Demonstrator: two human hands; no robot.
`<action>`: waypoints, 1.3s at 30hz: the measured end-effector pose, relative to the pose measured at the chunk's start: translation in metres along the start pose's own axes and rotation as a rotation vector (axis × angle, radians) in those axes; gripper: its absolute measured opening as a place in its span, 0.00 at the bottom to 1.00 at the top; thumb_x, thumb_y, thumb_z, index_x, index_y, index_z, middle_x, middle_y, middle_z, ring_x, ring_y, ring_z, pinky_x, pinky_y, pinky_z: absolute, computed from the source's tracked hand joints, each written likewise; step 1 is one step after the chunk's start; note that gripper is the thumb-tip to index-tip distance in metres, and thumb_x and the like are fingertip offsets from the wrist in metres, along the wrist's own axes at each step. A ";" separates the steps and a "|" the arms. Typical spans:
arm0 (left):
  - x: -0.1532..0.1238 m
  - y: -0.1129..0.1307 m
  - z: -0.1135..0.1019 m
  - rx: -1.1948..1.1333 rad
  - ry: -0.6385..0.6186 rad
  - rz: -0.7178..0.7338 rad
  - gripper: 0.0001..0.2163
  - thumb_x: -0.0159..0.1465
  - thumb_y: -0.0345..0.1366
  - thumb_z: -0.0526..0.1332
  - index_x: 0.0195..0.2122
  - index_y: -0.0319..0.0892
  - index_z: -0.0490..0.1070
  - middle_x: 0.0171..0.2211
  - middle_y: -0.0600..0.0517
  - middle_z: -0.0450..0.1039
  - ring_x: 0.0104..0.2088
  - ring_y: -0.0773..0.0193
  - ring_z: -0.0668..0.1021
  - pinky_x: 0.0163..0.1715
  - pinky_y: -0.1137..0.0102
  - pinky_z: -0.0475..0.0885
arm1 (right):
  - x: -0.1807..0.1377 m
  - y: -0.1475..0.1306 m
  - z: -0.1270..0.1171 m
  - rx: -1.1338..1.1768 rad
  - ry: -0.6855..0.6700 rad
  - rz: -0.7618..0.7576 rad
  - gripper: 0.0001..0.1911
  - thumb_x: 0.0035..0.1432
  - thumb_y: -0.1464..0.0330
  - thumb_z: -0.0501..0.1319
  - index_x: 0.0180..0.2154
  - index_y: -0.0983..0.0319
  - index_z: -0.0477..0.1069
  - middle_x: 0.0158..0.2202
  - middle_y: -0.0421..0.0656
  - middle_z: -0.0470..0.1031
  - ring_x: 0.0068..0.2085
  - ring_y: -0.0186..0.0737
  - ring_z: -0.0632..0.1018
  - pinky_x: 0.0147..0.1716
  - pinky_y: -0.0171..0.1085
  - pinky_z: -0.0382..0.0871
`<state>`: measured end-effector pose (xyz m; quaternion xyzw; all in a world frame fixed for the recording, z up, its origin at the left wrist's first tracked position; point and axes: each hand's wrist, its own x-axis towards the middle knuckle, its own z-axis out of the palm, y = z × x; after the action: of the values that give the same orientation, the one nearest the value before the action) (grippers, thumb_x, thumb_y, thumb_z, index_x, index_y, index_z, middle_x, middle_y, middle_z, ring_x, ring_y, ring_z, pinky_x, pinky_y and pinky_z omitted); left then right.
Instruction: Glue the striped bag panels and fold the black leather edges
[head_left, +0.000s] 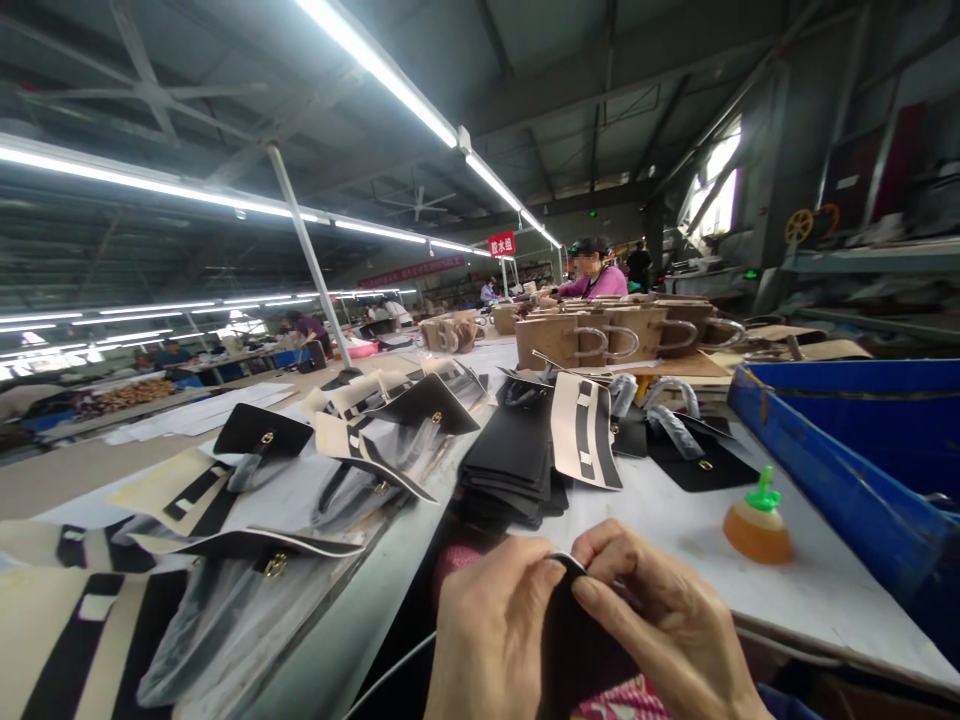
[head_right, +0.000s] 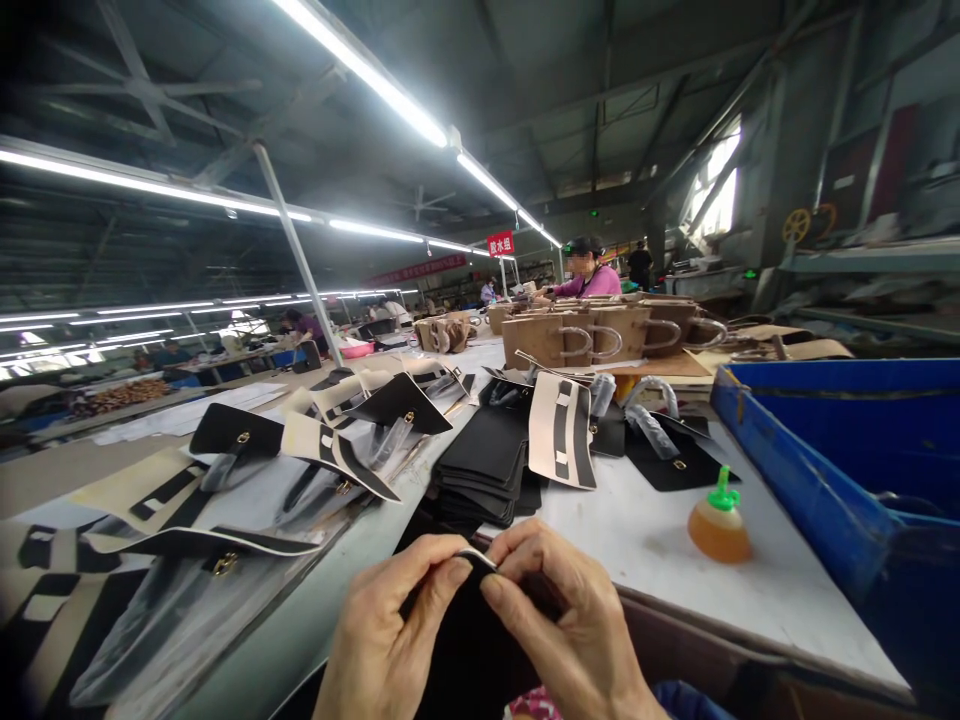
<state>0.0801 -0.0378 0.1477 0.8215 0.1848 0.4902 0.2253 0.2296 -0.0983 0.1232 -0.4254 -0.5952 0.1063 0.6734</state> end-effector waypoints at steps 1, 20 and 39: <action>0.001 0.000 -0.003 -0.002 0.014 -0.024 0.09 0.70 0.33 0.56 0.33 0.45 0.73 0.23 0.59 0.70 0.22 0.74 0.72 0.25 0.81 0.65 | 0.002 -0.001 -0.003 -0.008 -0.025 -0.019 0.11 0.64 0.64 0.64 0.29 0.59 0.72 0.33 0.42 0.77 0.33 0.36 0.79 0.33 0.31 0.74; 0.021 -0.012 -0.031 -0.877 -0.134 -0.125 0.08 0.67 0.43 0.64 0.38 0.51 0.83 0.36 0.53 0.82 0.42 0.64 0.79 0.44 0.72 0.75 | 0.036 0.029 0.020 0.435 -0.597 0.328 0.26 0.56 0.44 0.64 0.29 0.60 0.70 0.27 0.37 0.67 0.29 0.34 0.70 0.29 0.33 0.67; -0.037 -0.047 -0.052 0.084 -0.008 -0.184 0.20 0.72 0.38 0.57 0.64 0.59 0.62 0.58 0.61 0.75 0.55 0.73 0.78 0.52 0.84 0.70 | 0.020 0.024 0.003 -0.385 -0.298 0.127 0.12 0.65 0.60 0.59 0.30 0.58 0.72 0.27 0.37 0.75 0.29 0.37 0.75 0.30 0.34 0.67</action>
<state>0.0130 -0.0082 0.1167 0.8117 0.2787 0.4560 0.2355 0.2412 -0.0695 0.1206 -0.5619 -0.6693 0.0944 0.4769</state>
